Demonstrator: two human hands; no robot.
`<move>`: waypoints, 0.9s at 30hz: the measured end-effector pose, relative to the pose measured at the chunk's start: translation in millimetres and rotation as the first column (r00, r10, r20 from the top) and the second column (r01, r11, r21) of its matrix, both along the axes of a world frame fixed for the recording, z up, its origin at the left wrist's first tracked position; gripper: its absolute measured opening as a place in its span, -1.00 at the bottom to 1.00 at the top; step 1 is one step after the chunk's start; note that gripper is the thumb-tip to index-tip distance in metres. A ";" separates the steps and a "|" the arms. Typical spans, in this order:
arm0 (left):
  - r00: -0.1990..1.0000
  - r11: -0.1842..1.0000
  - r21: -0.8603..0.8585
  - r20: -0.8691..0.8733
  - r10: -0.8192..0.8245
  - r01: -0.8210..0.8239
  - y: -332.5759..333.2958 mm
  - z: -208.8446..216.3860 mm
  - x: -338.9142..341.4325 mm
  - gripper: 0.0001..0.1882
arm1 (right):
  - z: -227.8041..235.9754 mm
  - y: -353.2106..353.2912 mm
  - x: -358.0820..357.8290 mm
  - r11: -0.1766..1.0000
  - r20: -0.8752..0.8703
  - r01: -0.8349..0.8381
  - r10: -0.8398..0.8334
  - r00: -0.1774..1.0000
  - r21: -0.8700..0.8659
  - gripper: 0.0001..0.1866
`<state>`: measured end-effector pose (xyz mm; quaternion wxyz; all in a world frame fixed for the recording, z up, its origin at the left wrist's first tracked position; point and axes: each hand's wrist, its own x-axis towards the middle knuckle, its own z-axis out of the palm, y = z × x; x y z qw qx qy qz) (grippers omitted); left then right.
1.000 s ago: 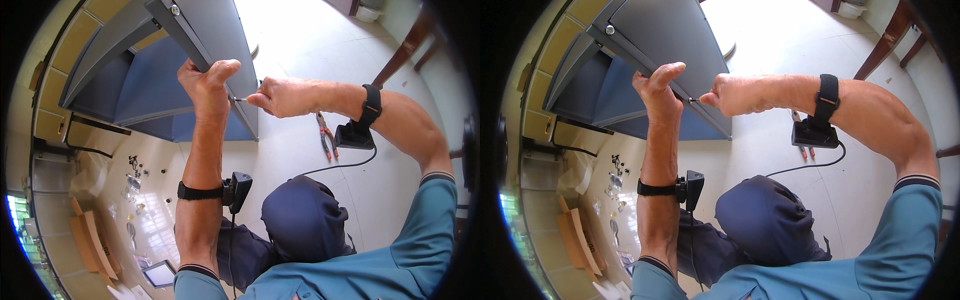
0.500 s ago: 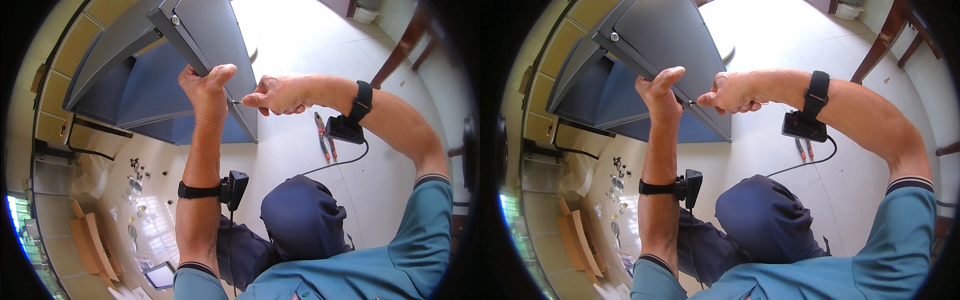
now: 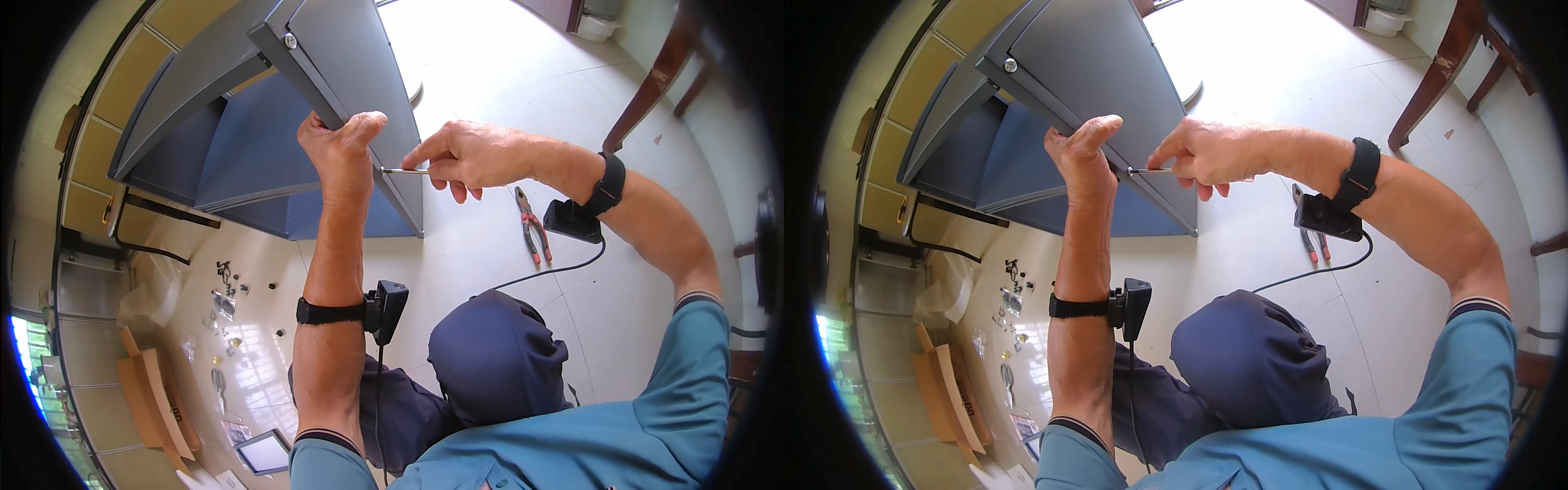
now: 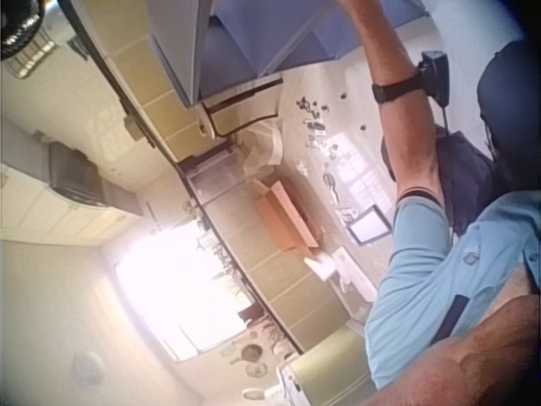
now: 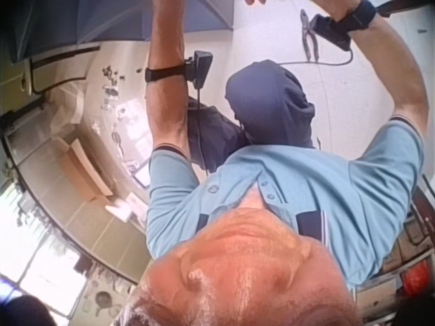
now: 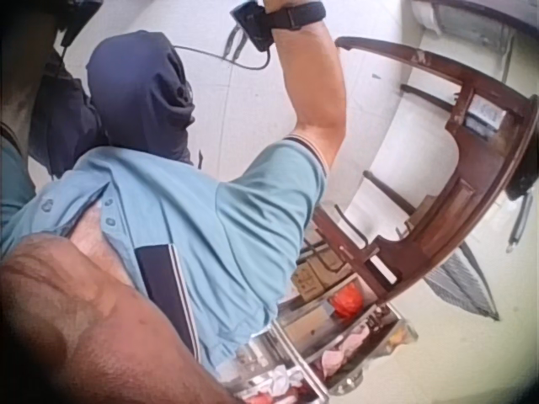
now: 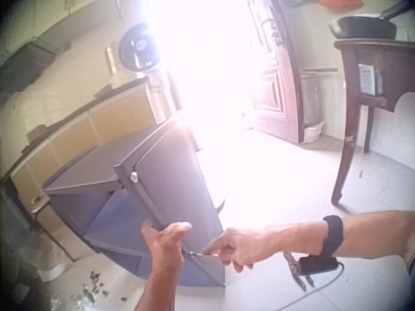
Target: The person assembles a dark grey metal cabinet using a screwdriver to tighten screws on the frame and base. The person aligns the metal panels and secures them by hand and with a tool.
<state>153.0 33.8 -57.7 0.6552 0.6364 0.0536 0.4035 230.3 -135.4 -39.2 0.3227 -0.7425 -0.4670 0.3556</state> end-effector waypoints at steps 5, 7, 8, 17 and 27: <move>0.990 0.980 0.178 -0.093 0.109 -0.091 -0.9 1.1 -2.4 -0.90 | -4.6 0.1 7.1 0.989 -0.015 0.143 -0.142 0.990 0.049 -0.69; 0.977 0.951 0.304 -0.180 0.117 -0.058 -0.2 0.2 -8.4 -0.80 | -10.6 -0.7 13.2 0.986 -0.146 0.164 -0.161 0.976 0.010 -0.65; 0.953 0.905 0.424 -0.266 0.143 -0.018 1.8 0.9 -14.3 -0.69 | -10.5 -0.4 12.3 0.987 -0.147 0.161 -0.158 0.976 0.010 -0.65; 0.868 0.565 0.767 -0.468 0.166 0.305 21.1 -3.0 -30.8 -0.32 | -9.7 4.3 11.4 0.977 -0.262 0.214 -0.202 0.944 0.016 -0.61; 0.941 0.538 0.835 -0.265 0.211 0.114 17.0 -10.4 -33.9 -0.48 | -5.2 5.9 9.8 0.987 -0.221 0.162 -0.161 0.962 -0.012 -0.76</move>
